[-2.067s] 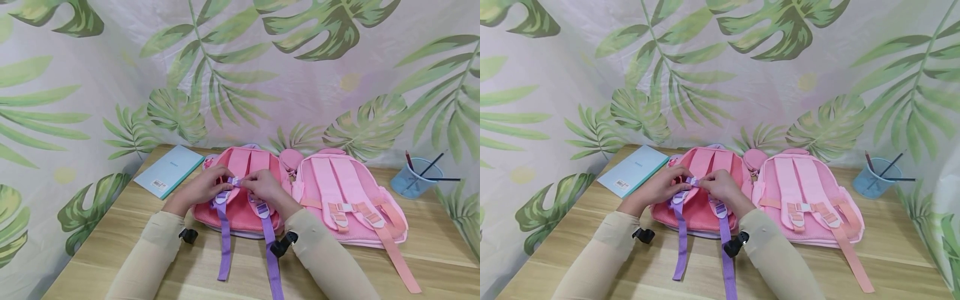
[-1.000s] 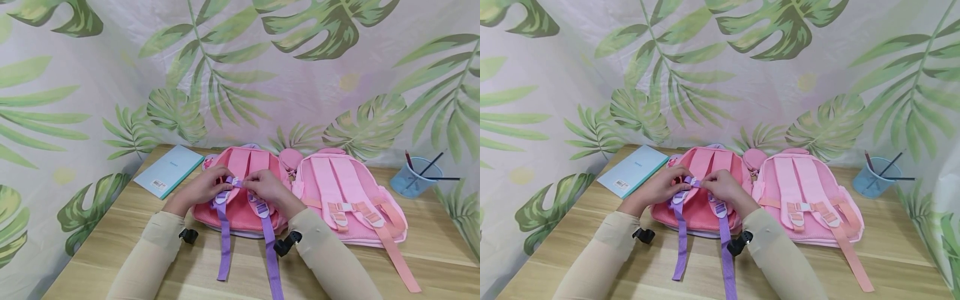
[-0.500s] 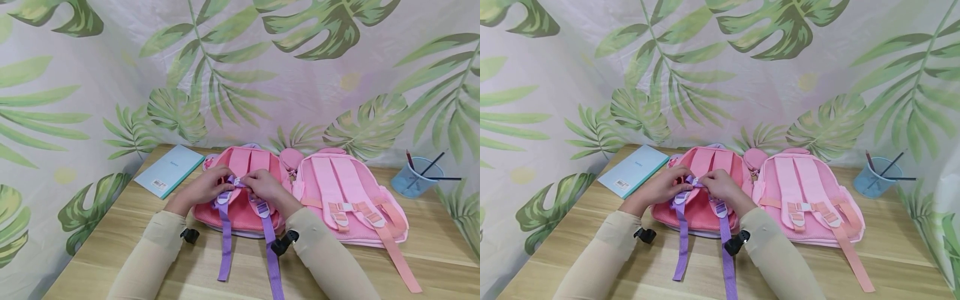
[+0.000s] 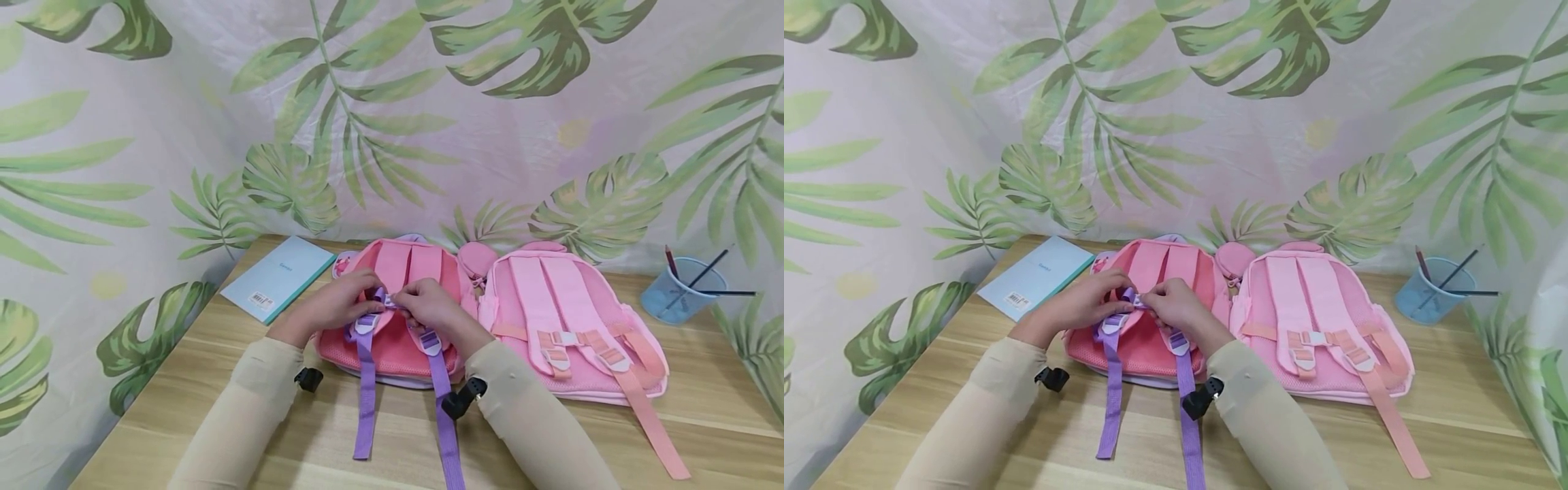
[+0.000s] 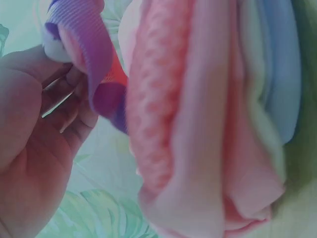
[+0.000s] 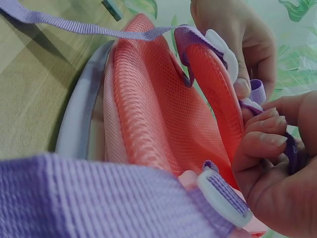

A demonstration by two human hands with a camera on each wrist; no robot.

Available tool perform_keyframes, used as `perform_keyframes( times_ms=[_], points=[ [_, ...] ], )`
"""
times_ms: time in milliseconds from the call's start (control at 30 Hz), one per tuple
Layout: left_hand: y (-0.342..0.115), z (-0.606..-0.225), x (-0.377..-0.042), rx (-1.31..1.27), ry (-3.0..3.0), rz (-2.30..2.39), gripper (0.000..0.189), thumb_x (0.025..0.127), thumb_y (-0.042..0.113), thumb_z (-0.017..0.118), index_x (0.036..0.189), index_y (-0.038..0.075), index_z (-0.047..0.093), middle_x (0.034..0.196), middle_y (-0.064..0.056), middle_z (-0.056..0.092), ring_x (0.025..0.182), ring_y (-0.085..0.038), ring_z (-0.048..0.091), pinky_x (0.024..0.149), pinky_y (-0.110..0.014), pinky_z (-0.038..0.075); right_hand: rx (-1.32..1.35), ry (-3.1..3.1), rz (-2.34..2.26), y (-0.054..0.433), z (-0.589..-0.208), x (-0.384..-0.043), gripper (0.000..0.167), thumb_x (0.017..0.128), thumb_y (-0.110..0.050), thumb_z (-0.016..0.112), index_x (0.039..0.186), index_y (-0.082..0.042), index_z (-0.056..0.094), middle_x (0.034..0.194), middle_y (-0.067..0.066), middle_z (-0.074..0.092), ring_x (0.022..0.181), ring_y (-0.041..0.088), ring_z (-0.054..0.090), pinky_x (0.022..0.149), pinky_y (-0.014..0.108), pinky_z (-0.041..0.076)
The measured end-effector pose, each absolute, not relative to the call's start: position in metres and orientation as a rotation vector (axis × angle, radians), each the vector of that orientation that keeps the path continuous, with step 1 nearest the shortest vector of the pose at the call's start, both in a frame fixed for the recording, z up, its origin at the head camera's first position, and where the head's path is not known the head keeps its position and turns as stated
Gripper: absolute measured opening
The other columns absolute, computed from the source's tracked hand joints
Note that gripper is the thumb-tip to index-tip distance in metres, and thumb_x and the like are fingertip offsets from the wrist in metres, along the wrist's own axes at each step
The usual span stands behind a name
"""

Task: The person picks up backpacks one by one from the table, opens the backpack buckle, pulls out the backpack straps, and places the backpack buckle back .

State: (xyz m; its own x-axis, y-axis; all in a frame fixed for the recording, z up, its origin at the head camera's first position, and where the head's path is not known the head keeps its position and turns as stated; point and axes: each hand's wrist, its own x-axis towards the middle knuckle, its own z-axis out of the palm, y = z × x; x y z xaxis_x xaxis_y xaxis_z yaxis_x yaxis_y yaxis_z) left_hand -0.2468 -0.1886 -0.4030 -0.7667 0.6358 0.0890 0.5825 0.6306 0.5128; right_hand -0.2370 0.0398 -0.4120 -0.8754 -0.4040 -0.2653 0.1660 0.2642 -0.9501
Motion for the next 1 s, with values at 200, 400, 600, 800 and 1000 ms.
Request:
perform_keyframes(
  times_ms=[200, 400, 600, 800, 1000],
  points=[
    [-0.191, -0.401, -0.253, 1.009, 2.698, 0.702, 0.022, 0.101, 0.025, 0.079, 0.117, 0.011, 0.072, 0.110, -0.002, 0.066, 0.100, -0.019, 0.060, 0.093, -0.036, 0.054, -0.169, 2.001, -1.707, 0.039, -0.414, -0.236, 0.023, 0.109, -0.011, 0.056, 0.094, 0.003, 0.066, 0.065, 0.000, 0.050, 0.052, 0.009, 0.043, 0.049, 0.022, 0.036],
    [-0.190, -0.403, -0.256, 1.058, 2.659, 0.701, 0.023, 0.101, 0.023, 0.078, 0.119, 0.010, 0.073, 0.105, -0.004, 0.064, 0.097, -0.021, 0.058, 0.086, -0.032, 0.049, -0.161, 1.975, -1.714, 0.039, -0.415, -0.236, 0.023, 0.109, -0.011, 0.054, 0.096, 0.003, 0.066, 0.066, 0.000, 0.050, 0.052, 0.009, 0.043, 0.048, 0.021, 0.036],
    [-0.190, -0.409, -0.256, 1.034, 2.641, 0.768, 0.019, 0.101, 0.021, 0.078, 0.115, 0.011, 0.070, 0.105, -0.001, 0.065, 0.097, -0.018, 0.059, 0.090, -0.035, 0.051, -0.154, 1.960, -1.716, 0.039, -0.416, -0.236, 0.022, 0.109, -0.010, 0.054, 0.098, 0.004, 0.066, 0.066, 0.000, 0.050, 0.052, 0.009, 0.042, 0.048, 0.022, 0.036],
    [-0.191, -0.415, -0.257, 1.001, 2.613, 0.815, 0.018, 0.101, 0.021, 0.078, 0.114, 0.013, 0.070, 0.103, 0.000, 0.063, 0.097, -0.017, 0.057, 0.087, -0.031, 0.049, -0.159, 1.953, -1.708, 0.039, -0.414, -0.235, 0.021, 0.110, -0.010, 0.054, 0.101, 0.005, 0.066, 0.067, 0.000, 0.050, 0.053, 0.009, 0.043, 0.049, 0.022, 0.037],
    [-0.191, -0.418, -0.257, 0.996, 2.596, 0.845, 0.016, 0.100, 0.021, 0.080, 0.111, 0.014, 0.070, 0.100, -0.002, 0.064, 0.094, -0.017, 0.057, 0.084, -0.030, 0.049, -0.152, 1.946, -1.718, 0.040, -0.411, -0.234, 0.021, 0.110, -0.009, 0.053, 0.106, 0.006, 0.067, 0.068, 0.001, 0.050, 0.053, 0.010, 0.042, 0.048, 0.022, 0.036]
  ],
)
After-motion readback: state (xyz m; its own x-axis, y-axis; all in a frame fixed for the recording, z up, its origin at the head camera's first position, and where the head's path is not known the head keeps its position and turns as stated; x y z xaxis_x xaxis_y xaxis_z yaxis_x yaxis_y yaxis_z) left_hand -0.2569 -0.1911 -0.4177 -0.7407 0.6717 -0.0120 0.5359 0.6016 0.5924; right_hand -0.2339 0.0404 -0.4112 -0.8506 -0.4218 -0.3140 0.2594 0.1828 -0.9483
